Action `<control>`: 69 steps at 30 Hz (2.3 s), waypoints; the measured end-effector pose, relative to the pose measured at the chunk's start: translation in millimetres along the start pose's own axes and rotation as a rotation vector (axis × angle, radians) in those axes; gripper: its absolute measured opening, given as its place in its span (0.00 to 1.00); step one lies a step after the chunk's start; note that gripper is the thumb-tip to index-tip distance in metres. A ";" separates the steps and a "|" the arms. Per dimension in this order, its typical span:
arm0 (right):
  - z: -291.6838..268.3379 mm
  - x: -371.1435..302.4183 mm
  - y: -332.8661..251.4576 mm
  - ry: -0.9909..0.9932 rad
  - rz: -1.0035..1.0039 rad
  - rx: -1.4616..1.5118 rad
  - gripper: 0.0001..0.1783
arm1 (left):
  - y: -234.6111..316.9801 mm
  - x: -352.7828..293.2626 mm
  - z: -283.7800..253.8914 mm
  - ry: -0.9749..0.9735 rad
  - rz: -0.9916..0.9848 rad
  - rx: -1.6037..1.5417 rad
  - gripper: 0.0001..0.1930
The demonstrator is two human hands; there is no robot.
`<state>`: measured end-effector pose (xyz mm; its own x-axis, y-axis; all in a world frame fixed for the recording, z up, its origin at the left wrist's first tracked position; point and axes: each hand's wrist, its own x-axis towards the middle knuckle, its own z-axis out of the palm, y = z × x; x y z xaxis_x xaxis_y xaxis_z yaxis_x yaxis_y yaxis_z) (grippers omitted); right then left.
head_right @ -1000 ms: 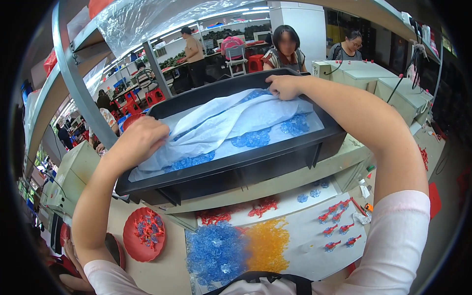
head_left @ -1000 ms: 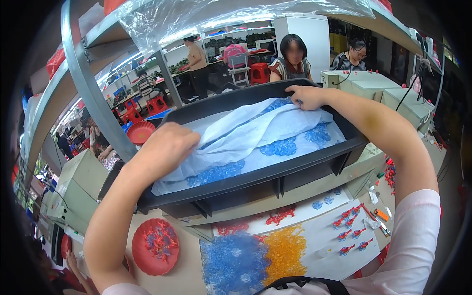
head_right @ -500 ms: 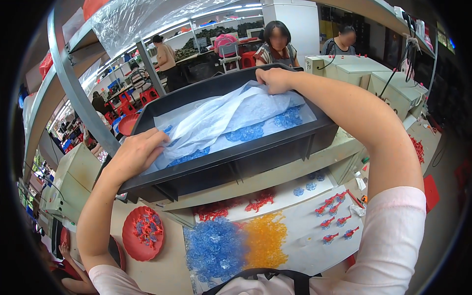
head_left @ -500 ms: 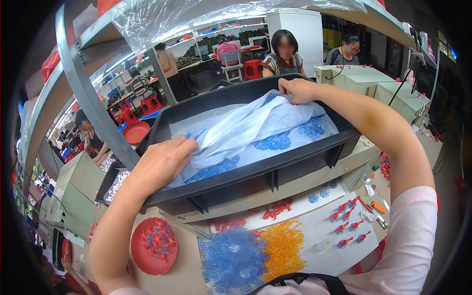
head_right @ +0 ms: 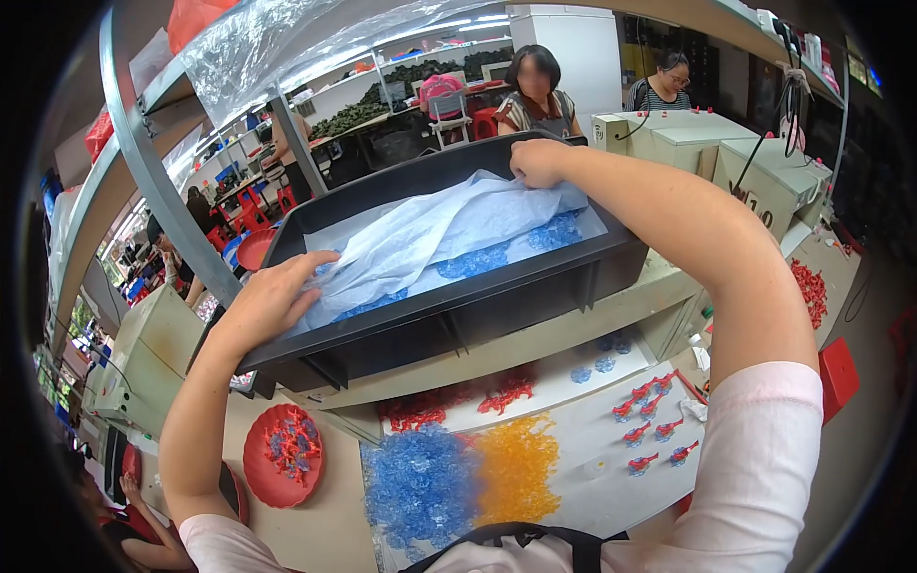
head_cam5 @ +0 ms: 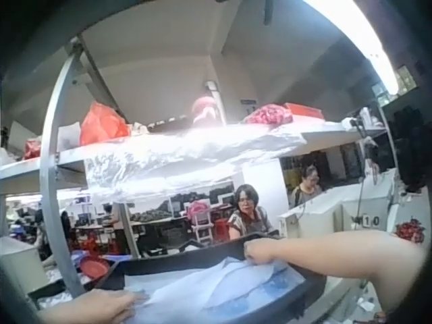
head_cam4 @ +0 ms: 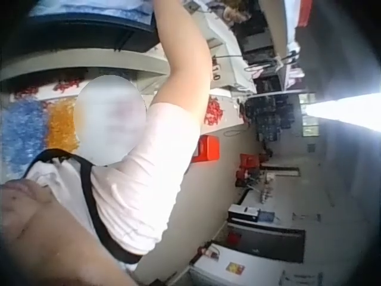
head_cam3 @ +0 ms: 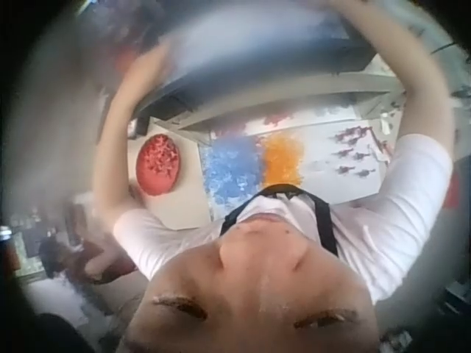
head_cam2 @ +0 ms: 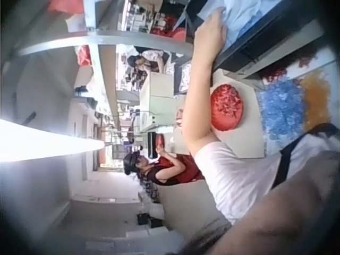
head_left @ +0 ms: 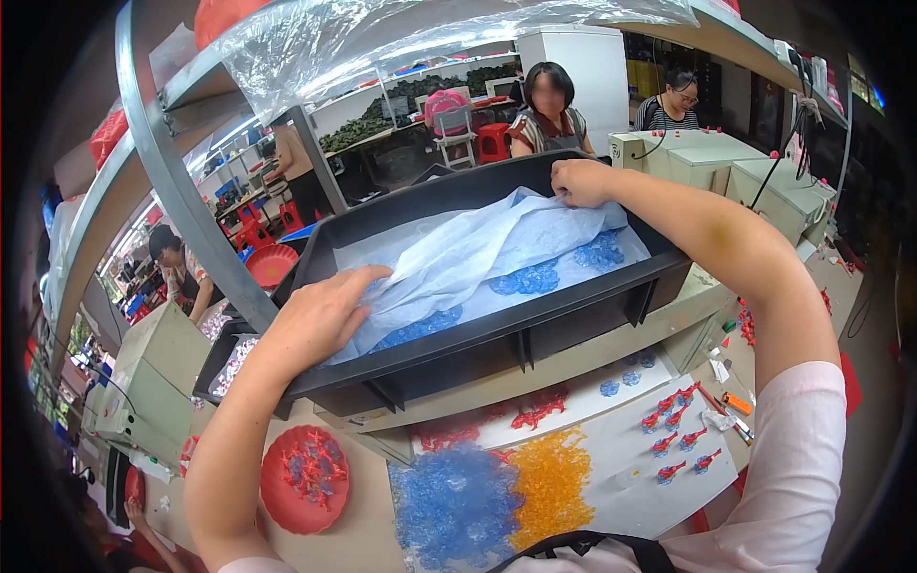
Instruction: The person glues toy figurines onto plastic bases with a squeeze bottle, gathers the assembled figurines onto a tray to dump them onto an adjacent workstation, and empties plastic bases from a container onto the table.
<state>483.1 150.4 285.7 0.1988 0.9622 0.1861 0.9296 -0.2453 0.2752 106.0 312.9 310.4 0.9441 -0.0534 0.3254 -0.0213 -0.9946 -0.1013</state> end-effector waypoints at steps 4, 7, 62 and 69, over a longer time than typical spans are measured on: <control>-6.3 4.3 -3.9 -0.090 0.004 0.157 0.09 | -3.6 -1.1 0.4 -0.016 -0.020 0.051 0.21; -10.4 2.3 -4.4 -0.197 0.125 0.224 0.11 | -4.5 -3.7 2.1 -0.028 -0.013 0.066 0.23; -75.6 -62.9 -33.0 -0.105 0.020 0.124 0.11 | -50.3 24.1 -10.0 -0.144 -0.216 -0.278 0.14; -52.0 -58.0 -31.8 0.373 0.085 0.119 0.10 | -40.5 28.3 -28.2 0.180 -0.054 0.311 0.11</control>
<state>425.8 96.2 315.3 0.1703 0.8249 0.5390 0.9484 -0.2856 0.1374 124.3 349.1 350.3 0.8673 -0.0443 0.4958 0.1537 -0.9235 -0.3514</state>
